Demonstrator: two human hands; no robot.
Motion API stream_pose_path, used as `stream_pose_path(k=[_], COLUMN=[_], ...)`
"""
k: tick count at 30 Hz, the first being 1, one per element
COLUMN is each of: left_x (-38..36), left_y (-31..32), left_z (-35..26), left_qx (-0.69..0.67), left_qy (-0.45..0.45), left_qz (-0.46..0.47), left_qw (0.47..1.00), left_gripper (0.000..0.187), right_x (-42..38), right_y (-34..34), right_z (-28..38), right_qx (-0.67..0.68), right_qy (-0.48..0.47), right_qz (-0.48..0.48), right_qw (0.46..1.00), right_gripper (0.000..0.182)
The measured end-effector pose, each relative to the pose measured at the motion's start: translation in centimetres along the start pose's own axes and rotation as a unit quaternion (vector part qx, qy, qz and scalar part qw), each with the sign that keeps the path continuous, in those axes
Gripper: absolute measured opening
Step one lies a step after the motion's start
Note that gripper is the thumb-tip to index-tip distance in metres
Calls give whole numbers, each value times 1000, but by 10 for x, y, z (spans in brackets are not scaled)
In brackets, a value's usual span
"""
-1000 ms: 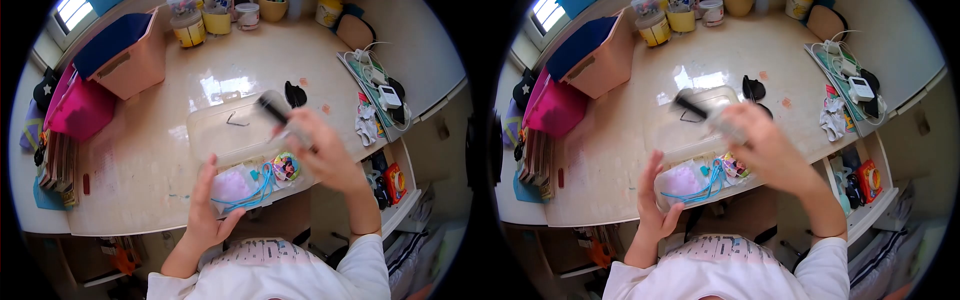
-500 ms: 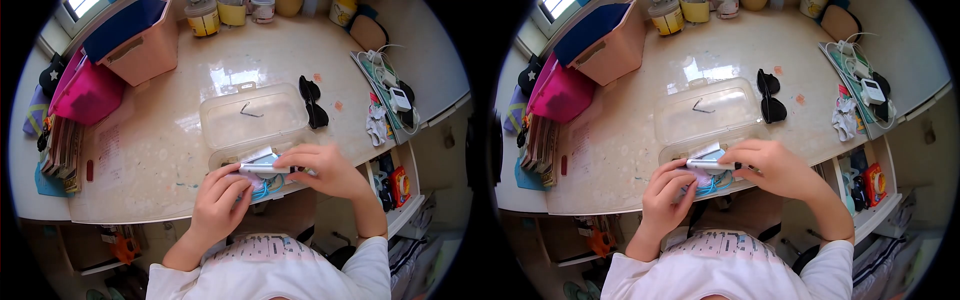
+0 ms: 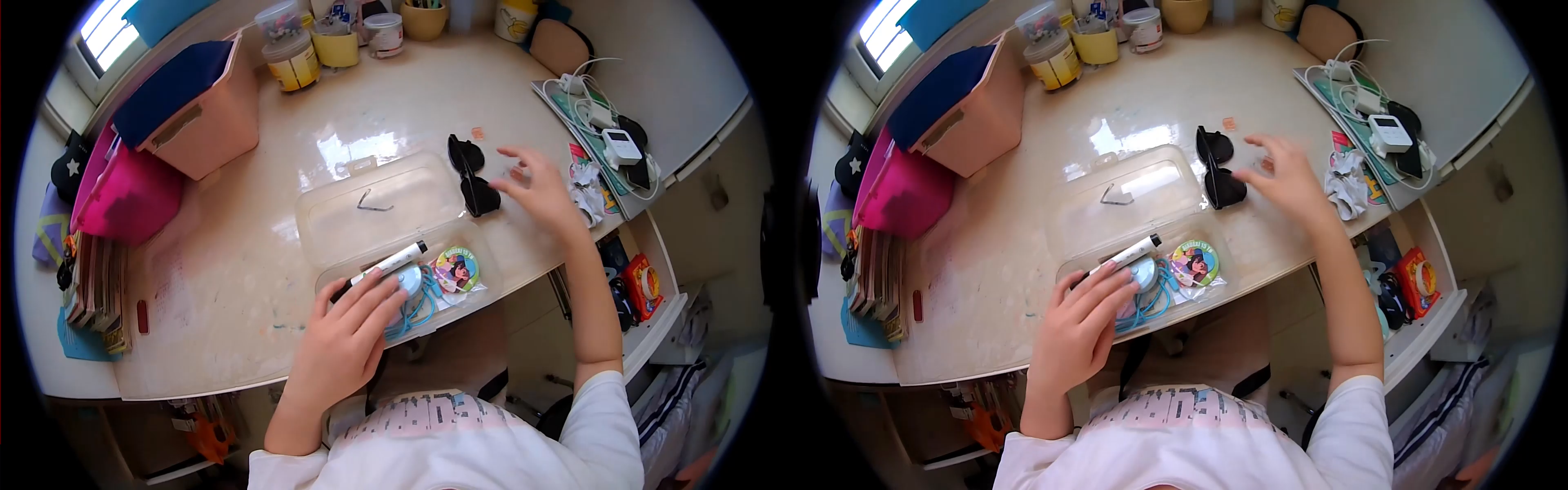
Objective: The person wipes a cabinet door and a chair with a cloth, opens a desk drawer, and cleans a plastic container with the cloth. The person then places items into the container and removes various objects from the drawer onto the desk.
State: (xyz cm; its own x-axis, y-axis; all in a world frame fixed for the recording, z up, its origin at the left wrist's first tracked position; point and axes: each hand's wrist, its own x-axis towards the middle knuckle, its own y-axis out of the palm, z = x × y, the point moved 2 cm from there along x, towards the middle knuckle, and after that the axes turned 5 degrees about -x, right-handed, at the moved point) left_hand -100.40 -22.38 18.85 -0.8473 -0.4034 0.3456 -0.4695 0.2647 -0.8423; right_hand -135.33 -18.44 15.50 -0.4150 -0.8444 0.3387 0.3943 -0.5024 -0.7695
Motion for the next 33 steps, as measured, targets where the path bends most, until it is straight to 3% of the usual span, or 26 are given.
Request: stream_pose_path(k=[2, 3, 6, 8, 11, 17, 19, 21, 23, 25, 27, 29, 31, 32, 33], left_x=[1, 1, 0, -3, -10, -7, -5, -1, 2, 3, -1, -9, -22, -25, -20], left_y=[0, 1, 2, 3, 7, 6, 4, 3, 0, -3, -4, -2, 1, 3, 3], left_z=[1, 1, 2, 7, 11, 8, 5, 2, 1, 7, 16, 19, 27, 19, 13], left_qx=[-19, -17, -27, -24, -28, -27, -27, -35, -36, -33, -46, -45, -112, -176, -176], left_qy=[0, 2, 5, 17, 13, -28, -33, -56, -49, -36, 27, 40, -18, -117, -116], left_qz=[53, 51, -4, -5, -9, -39, -36, -23, -8, 7, 8, -24, -165, -231, -230], left_qw=[998, 999, 1000, 1000, 999, 998, 998, 998, 998, 999, 999, 998, 980, 950, 950], left_gripper=[46, 46, 46, 44, 41, 39, 39, 42, 38, 34, 21, 15, 14, 24, 24], right_x=[-4, -4, -3, 3, 15, 22, 4, -20, -36, -37, -35, -31, -34, -36, -40], right_y=[8, 21, 31, 35, 39, 4, -25, -31, -23, -6, 14, 25, 29, 36, 40], right_z=[13, 10, 26, 30, 43, 49, 73, 99, 123, 129, 122, 122, 132, 137, 141], right_qx=[41, -3, -118, -24, -90, -74, 166, 327, 353, 297, 265, 204, 200, 159, 117], right_qy=[12, -53, -55, -34, 10, 26, -3, -38, -58, -118, -162, -159, -151, -179, -205], right_qz=[71, 40, -4, 18, 16, -107, -148, 21, 227, 362, 355, 426, 396, 351, 306], right_qw=[997, 998, 992, 999, 996, 991, 975, 944, 906, 876, 882, 867, 883, 905, 922], right_gripper=[69, 70, 68, 58, 46, 28, 28, 29, 28, 28, 27, 27, 22, 19, 17])
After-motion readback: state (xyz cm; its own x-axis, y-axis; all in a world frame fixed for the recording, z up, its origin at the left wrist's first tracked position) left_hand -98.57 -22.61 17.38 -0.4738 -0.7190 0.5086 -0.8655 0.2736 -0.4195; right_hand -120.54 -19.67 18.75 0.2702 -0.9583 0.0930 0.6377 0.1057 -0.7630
